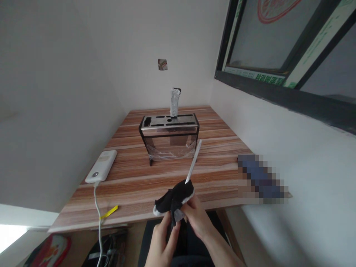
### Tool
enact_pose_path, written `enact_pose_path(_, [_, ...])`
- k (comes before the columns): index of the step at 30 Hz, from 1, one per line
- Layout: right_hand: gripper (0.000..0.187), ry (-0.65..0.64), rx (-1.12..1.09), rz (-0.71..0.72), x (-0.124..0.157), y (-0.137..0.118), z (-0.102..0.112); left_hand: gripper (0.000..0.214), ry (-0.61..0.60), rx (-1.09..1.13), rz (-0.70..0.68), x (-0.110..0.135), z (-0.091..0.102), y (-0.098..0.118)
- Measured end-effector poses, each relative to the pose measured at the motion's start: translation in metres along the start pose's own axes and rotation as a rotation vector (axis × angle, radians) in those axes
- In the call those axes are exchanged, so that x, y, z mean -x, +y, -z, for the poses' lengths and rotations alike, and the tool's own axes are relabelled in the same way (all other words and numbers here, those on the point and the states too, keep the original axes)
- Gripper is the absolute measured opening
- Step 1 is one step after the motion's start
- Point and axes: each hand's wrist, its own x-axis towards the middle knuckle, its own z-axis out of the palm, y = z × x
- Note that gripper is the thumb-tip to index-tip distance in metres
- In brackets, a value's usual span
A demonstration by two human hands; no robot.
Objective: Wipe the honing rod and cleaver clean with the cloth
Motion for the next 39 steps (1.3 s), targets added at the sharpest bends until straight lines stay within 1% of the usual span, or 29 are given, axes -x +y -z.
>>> enact_pose_path(2, [0.027, -0.017, -0.012, 0.012, 0.000, -0.005, -0.001, 0.049, -0.031, -0.007, 0.000, 0.000, 0.001, 0.001])
enact_pose_path(5, [0.029, 0.013, 0.003, 0.033, -0.002, -0.012, -0.002, 0.049, -0.020, -0.035, -0.037, -0.002, 0.001, 0.006])
enact_pose_path(7, [0.033, 0.108, 0.033, 0.028, -0.003, -0.012, -0.001, 0.049, -0.030, -0.047, -0.060, -0.004, 0.000, 0.010])
enact_pose_path(9, [0.038, 0.261, 0.090, 0.028, -0.006, -0.010, 0.002, 0.049, -0.073, -0.040, -0.069, -0.007, -0.002, 0.014])
enact_pose_path(11, [0.043, 0.360, 0.147, 0.026, -0.009, -0.006, 0.008, 0.049, -0.118, -0.027, -0.066, -0.008, -0.004, 0.017])
enact_pose_path(13, [0.047, 0.371, 0.156, 0.024, -0.014, -0.001, 0.015, 0.046, -0.150, -0.018, -0.068, -0.008, -0.005, 0.018])
enact_pose_path(15, [0.047, 0.379, 0.124, 0.024, -0.018, 0.003, 0.022, 0.042, -0.181, -0.017, -0.069, -0.006, -0.005, 0.016])
enact_pose_path(18, [0.043, 0.447, 0.096, 0.055, -0.026, 0.008, 0.031, 0.041, -0.199, -0.023, -0.068, -0.003, -0.003, 0.012])
enact_pose_path(21, [0.040, 0.516, 0.097, 0.120, -0.032, 0.008, 0.039, 0.041, -0.231, -0.041, -0.077, 0.000, -0.001, 0.008])
enact_pose_path(24, [0.038, 0.578, 0.061, 0.180, -0.038, 0.000, 0.045, 0.038, -0.264, -0.068, -0.105, 0.002, 0.001, 0.004])
enact_pose_path(29, [0.033, 0.586, -0.052, 0.239, -0.045, -0.024, 0.051, 0.038, -0.261, -0.101, -0.133, 0.008, 0.004, 0.002])
enact_pose_path(31, [0.031, 0.609, -0.083, 0.255, -0.046, -0.032, 0.052, 0.039, -0.262, -0.098, -0.141, 0.010, 0.005, 0.001])
enact_pose_path(34, [0.029, 0.623, -0.103, 0.271, -0.048, -0.036, 0.052, 0.040, -0.248, -0.094, -0.151, 0.012, 0.005, 0.000])
enact_pose_path(39, [0.033, 0.658, -0.152, 0.292, -0.050, -0.036, 0.052, 0.042, -0.221, -0.108, -0.162, 0.015, 0.004, -0.009])
